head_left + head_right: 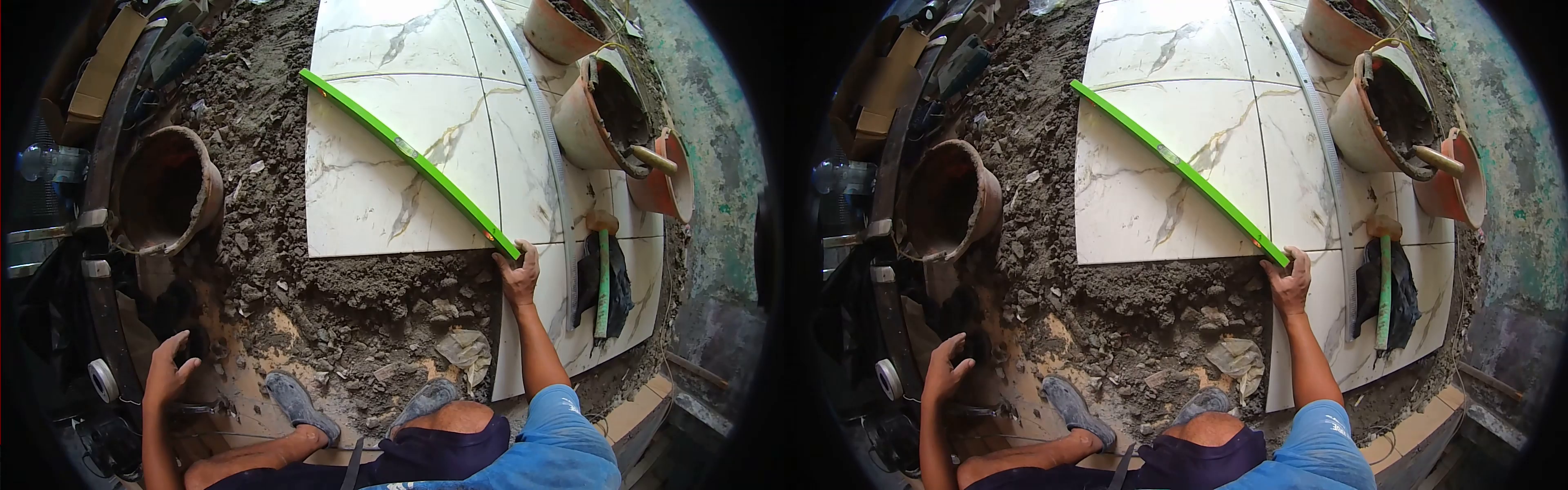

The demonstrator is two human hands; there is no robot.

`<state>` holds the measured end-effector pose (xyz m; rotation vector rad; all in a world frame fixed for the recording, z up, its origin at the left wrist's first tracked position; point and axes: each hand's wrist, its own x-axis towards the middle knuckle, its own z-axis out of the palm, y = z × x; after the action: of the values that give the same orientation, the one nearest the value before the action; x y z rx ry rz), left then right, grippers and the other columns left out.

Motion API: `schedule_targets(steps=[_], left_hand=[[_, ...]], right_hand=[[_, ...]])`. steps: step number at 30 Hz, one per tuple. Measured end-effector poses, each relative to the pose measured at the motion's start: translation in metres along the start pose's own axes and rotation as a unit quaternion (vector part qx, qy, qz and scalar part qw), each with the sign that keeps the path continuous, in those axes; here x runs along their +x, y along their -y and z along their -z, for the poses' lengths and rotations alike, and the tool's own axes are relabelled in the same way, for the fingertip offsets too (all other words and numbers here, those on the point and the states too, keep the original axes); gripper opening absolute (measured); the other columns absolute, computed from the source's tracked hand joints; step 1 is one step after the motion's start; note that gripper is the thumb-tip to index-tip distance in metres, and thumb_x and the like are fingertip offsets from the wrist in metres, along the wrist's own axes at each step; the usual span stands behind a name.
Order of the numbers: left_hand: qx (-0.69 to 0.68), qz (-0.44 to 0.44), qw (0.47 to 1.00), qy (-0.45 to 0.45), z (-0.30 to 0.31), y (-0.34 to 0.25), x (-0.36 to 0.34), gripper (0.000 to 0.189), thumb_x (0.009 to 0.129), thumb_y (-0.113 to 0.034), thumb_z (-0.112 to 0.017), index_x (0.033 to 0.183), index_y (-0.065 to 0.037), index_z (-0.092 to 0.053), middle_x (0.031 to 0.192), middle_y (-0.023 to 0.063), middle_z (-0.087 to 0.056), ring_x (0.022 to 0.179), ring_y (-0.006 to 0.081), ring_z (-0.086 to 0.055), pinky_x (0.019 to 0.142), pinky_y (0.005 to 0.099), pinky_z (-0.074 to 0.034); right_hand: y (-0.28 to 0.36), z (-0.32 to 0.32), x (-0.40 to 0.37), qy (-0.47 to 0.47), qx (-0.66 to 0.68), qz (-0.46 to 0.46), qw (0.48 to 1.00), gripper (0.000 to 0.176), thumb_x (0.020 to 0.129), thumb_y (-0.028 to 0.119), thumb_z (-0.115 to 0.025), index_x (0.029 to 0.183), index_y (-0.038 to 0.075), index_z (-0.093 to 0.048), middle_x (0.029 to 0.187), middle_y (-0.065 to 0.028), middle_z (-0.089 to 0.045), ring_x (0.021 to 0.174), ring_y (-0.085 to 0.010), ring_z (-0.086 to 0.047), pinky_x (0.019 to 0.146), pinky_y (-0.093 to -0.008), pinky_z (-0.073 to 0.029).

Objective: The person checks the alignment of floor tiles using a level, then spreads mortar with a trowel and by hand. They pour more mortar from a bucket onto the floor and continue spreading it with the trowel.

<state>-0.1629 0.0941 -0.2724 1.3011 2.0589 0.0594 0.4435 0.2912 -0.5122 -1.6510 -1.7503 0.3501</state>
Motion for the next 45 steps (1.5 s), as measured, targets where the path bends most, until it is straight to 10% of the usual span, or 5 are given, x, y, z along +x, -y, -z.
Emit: schedule_targets(steps=[45], left_hand=[[-0.002, 0.125, 0.991, 0.054, -0.001, 0.025, 0.026, 0.060, 0.071, 0.000, -0.073, 0.128, 0.005, -0.054, 0.122, 0.0212, -0.062, 0.117, 0.0301, -0.059, 0.101, 0.0369, -0.044]], right_hand=[[-0.005, 0.002, -0.001, 0.049, -0.041, -0.022, 0.998, 0.060, 0.069, 0.024, -0.088, 0.114, 0.005, -0.053, 0.099, -0.0124, -0.059, 0.084, -0.0289, -0.059, 0.077, -0.0377, -0.049]])
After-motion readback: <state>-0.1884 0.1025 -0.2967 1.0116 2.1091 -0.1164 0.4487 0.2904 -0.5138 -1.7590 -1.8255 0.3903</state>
